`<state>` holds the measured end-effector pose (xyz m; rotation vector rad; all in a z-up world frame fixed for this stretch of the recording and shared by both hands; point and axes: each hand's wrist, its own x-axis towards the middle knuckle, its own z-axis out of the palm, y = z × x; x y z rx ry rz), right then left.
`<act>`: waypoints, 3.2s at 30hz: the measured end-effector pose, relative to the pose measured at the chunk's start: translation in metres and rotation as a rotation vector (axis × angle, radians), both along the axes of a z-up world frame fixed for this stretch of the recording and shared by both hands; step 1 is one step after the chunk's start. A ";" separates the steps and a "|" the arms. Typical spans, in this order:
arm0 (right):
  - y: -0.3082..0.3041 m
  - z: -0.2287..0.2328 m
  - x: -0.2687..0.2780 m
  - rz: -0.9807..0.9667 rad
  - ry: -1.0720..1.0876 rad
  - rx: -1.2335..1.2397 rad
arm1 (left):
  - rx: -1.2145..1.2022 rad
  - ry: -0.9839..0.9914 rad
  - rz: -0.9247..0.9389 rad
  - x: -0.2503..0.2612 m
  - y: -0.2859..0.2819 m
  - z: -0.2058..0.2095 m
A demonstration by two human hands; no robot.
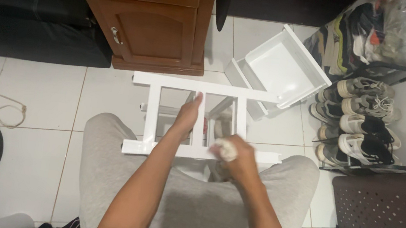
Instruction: The person wipes a white plastic frame with a cloth, then inserts a white plastic tray into the frame. Finally, the person places a white lid on top of the assembled unit to complete the storage box.
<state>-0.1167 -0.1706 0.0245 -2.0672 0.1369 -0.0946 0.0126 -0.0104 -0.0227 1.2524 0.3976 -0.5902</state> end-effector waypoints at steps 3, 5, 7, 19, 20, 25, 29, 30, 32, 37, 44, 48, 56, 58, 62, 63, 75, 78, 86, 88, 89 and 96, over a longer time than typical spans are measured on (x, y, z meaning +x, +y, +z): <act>-0.029 0.005 0.015 -0.276 -0.185 0.060 | 0.061 0.006 0.049 0.000 0.009 0.009; -0.054 0.022 0.029 -0.606 -0.265 0.070 | 0.087 0.004 0.087 0.003 0.015 0.013; -0.077 0.051 0.051 -0.659 -0.484 0.622 | 0.106 -0.032 0.135 0.009 0.019 0.019; -0.135 0.139 0.072 -0.637 -0.987 0.680 | 0.057 -0.340 0.266 0.024 0.025 0.058; -0.137 0.139 0.070 -0.661 -1.002 0.645 | 0.075 -0.349 0.253 0.025 0.023 0.060; -0.106 0.128 0.085 -0.567 -0.832 0.611 | 0.197 -0.441 0.175 0.026 0.013 0.057; 0.007 0.081 0.109 -0.346 -0.467 0.343 | 0.275 -0.644 0.167 0.014 -0.008 0.026; 0.035 0.073 0.113 -0.241 -0.431 0.272 | 0.317 -0.775 0.210 0.010 -0.015 0.019; 0.074 0.062 0.117 -0.179 -0.641 0.069 | 0.332 -0.919 0.257 -0.002 -0.016 0.014; 0.028 0.057 0.125 -0.287 -0.637 -0.298 | 0.087 -0.329 0.197 -0.026 0.001 0.039; 0.049 0.025 0.107 -0.174 -0.405 -0.169 | 0.509 -0.604 0.123 -0.043 -0.016 -0.001; 0.067 0.013 0.097 -0.038 -0.456 -0.263 | 0.542 -0.927 0.212 -0.053 -0.011 -0.015; -0.005 0.026 0.095 -0.316 -0.280 -0.343 | 0.235 -0.391 0.170 -0.066 -0.006 0.022; 0.039 0.014 0.085 -0.166 -0.228 -0.161 | 0.290 -0.430 0.137 -0.067 -0.010 0.014; 0.054 0.020 0.082 -0.060 -0.356 -0.426 | 0.387 -0.735 0.237 -0.067 0.001 0.002; 0.041 0.023 0.087 -0.230 -0.074 -0.195 | 0.309 -0.557 0.211 -0.069 0.004 0.004; 0.021 -0.007 0.061 -0.203 -0.312 -0.448 | 0.312 -0.390 0.151 -0.071 -0.006 0.017; 0.048 -0.005 0.050 -0.050 -0.334 -0.314 | 0.393 -0.722 0.200 -0.073 -0.005 0.005; 0.034 0.011 0.082 -0.114 -0.450 -0.331 | 0.333 -0.428 0.122 -0.074 -0.005 -0.004; 0.061 0.002 0.067 0.075 -0.433 -0.321 | 0.336 -0.451 0.112 -0.073 -0.005 -0.018; 0.062 0.003 0.066 0.066 -0.457 -0.287 | 0.424 -0.614 0.157 -0.074 -0.005 -0.025; 0.039 0.034 0.077 -0.062 -0.354 -0.369 | 0.406 -0.349 0.072 -0.083 -0.007 0.003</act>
